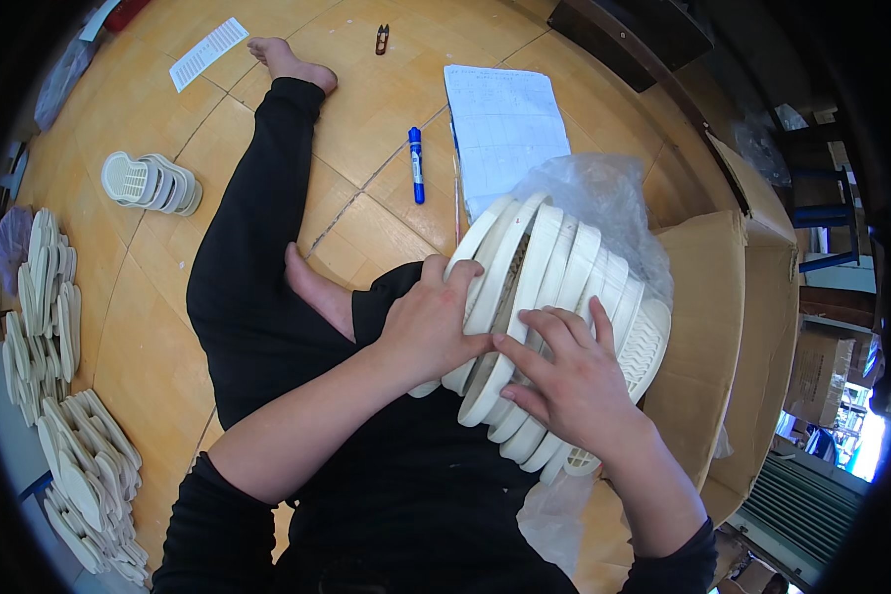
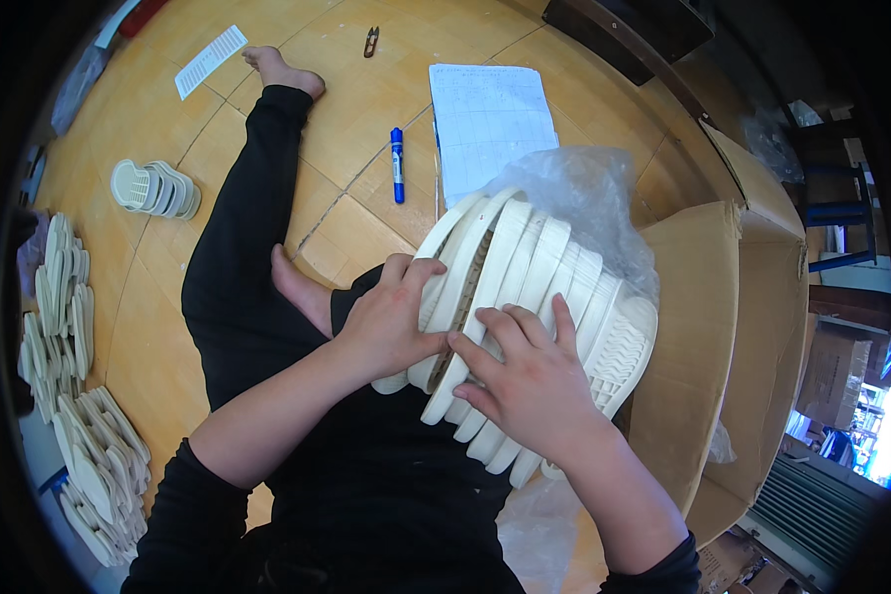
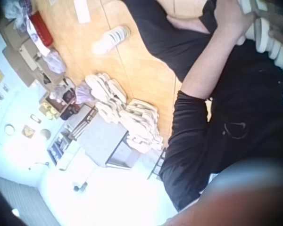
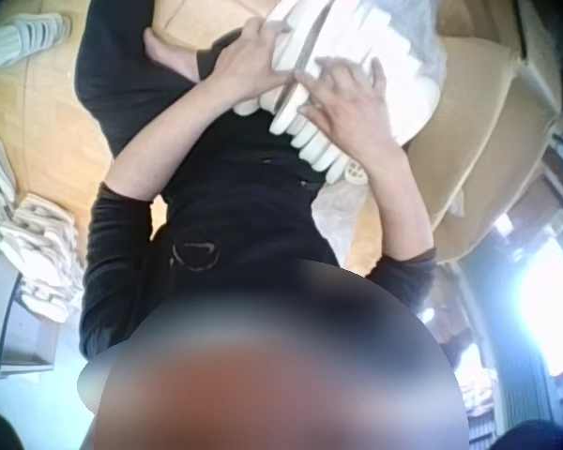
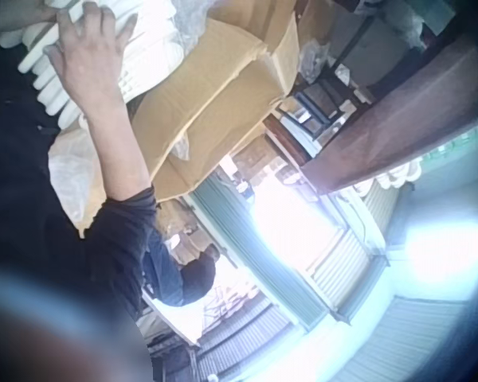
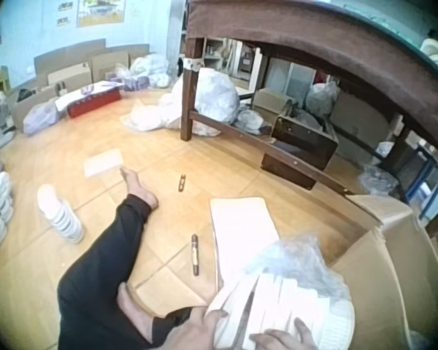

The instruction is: The person sits on the floor and packs white slipper soles into a plastic bag, then places the bag into a cardboard box. The person uses a blue marker to write on the plastic bag and the box, then seals the box with yellow tape.

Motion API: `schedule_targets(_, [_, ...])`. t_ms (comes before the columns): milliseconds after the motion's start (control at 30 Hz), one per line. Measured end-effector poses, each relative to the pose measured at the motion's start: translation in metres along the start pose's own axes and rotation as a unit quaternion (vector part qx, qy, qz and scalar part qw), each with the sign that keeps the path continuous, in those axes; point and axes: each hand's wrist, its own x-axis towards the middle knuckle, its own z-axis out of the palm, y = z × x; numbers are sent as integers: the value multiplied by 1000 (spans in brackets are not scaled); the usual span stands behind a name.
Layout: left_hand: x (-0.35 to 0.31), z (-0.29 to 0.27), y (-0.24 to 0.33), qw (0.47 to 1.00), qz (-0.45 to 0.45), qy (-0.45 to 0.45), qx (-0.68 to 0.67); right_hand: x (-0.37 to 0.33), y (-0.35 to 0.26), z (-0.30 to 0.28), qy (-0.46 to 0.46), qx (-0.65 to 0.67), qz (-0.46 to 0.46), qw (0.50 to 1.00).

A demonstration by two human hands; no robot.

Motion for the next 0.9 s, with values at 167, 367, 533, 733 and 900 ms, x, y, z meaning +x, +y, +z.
schedule_targets(167, [13, -1, -38, 993, 52, -2, -110, -8, 3, 0, 14, 26, 16, 999])
schedule_targets(367, [12, 15, -78, 932, 23, -34, -361, -22, 0, 2, 21, 66, 61, 996])
schedule_targets(533, [10, 22, -88, 922, 58, -24, -381, -27, -1, 1, 11, 70, 84, 994])
schedule_targets(733, [11, 22, -84, 923, 48, -5, -381, -22, -3, -1, 9, 72, 88, 994])
schedule_targets(900, [-9, 19, -50, 967, 161, 92, -176, -4, -11, -9, 35, 5, 36, 999])
